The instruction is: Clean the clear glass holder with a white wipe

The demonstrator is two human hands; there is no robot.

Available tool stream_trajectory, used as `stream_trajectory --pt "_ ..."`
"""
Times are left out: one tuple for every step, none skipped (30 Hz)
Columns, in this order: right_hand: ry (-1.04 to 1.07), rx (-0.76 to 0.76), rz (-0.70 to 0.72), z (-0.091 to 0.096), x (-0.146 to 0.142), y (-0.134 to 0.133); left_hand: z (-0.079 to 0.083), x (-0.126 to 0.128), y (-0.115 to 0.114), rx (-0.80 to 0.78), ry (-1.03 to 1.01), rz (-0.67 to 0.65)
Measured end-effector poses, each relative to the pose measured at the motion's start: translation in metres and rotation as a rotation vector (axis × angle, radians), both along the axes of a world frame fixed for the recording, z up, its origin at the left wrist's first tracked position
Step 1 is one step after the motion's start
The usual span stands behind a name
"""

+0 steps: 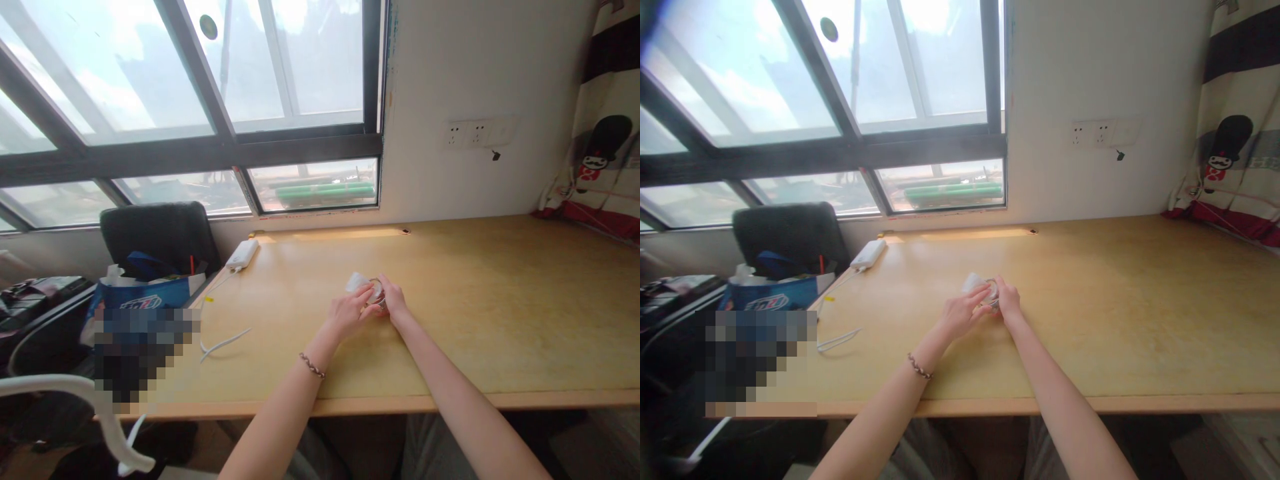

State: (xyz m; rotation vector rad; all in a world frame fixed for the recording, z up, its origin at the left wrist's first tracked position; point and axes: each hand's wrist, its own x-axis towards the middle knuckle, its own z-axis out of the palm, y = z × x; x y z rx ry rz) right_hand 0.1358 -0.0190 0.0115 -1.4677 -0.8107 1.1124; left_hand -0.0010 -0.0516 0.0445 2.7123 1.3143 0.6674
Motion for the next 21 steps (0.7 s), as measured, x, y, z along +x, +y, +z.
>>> stream_trajectory --pt "0.006 -0.010 0.005 0.000 0.000 0.000 0.001 0.000 0.000 0.014 0.011 0.019" --pt "0.011 -0.014 0.005 0.000 -0.001 0.000 0.002 -0.001 0.000 0.026 0.019 0.034" --pt "0.011 -0.011 0.001 0.000 -0.001 0.000 0.002 -0.001 0.000 0.034 0.026 0.047" --pt "0.007 -0.005 -0.006 0.000 -0.002 -0.001 0.003 0.000 0.000 0.038 0.032 0.059" --pt "-0.001 0.003 -0.015 -0.001 -0.002 -0.001 0.002 0.000 0.000 0.036 0.037 0.069" --pt "-0.012 0.012 -0.024 -0.001 -0.002 -0.002 0.002 0.000 0.000 0.030 0.041 0.078" --pt "-0.023 0.017 -0.033 -0.001 -0.002 -0.002 0.001 0.001 -0.001 0.021 0.040 0.084" --pt "-0.032 0.019 -0.042 -0.001 -0.002 -0.002 0.000 0.002 -0.001 0.011 0.035 0.084" --pt "-0.039 0.017 -0.051 -0.001 -0.002 -0.003 -0.002 0.002 -0.001 -0.001 0.024 0.078" --pt "-0.043 0.014 -0.062 -0.001 -0.002 -0.003 -0.003 0.003 -0.001 -0.015 0.006 0.063" --pt "-0.043 0.012 -0.073 0.000 -0.001 -0.003 -0.005 0.004 -0.001 -0.031 -0.019 0.039" --pt "-0.041 0.013 -0.083 0.001 -0.001 -0.003 -0.006 0.005 -0.002 -0.048 -0.053 0.007" --pt "-0.037 0.018 -0.090 0.002 -0.001 -0.004 -0.008 0.006 -0.002 -0.067 -0.094 -0.029" --pt "-0.033 0.024 -0.095 0.003 0.000 -0.004 -0.009 0.007 -0.002 -0.085 -0.142 -0.067" --pt "-0.028 0.029 -0.096 0.004 0.000 -0.004 -0.009 0.008 -0.002 -0.105 -0.192 -0.104" --pt "-0.021 0.030 -0.095 0.006 0.000 -0.005 -0.009 0.010 -0.001 -0.124 -0.240 -0.138" --pt "-0.010 0.027 -0.094 0.007 0.000 -0.005 -0.009 0.011 -0.001 -0.144 -0.283 -0.167" --pt "0.004 0.021 -0.093 0.008 0.000 -0.006 -0.008 0.011 -0.001 -0.162 -0.319 -0.192" --pt "0.022 0.013 -0.090 0.009 0.000 -0.006 -0.008 0.012 0.000 -0.179 -0.345 -0.211" --pt "0.040 0.006 -0.086 0.010 0.000 -0.007 -0.007 0.012 0.000 -0.191 -0.360 -0.223" --pt "0.057 0.002 -0.080 0.010 0.000 -0.007 -0.006 0.011 0.001 -0.195 -0.361 -0.226"
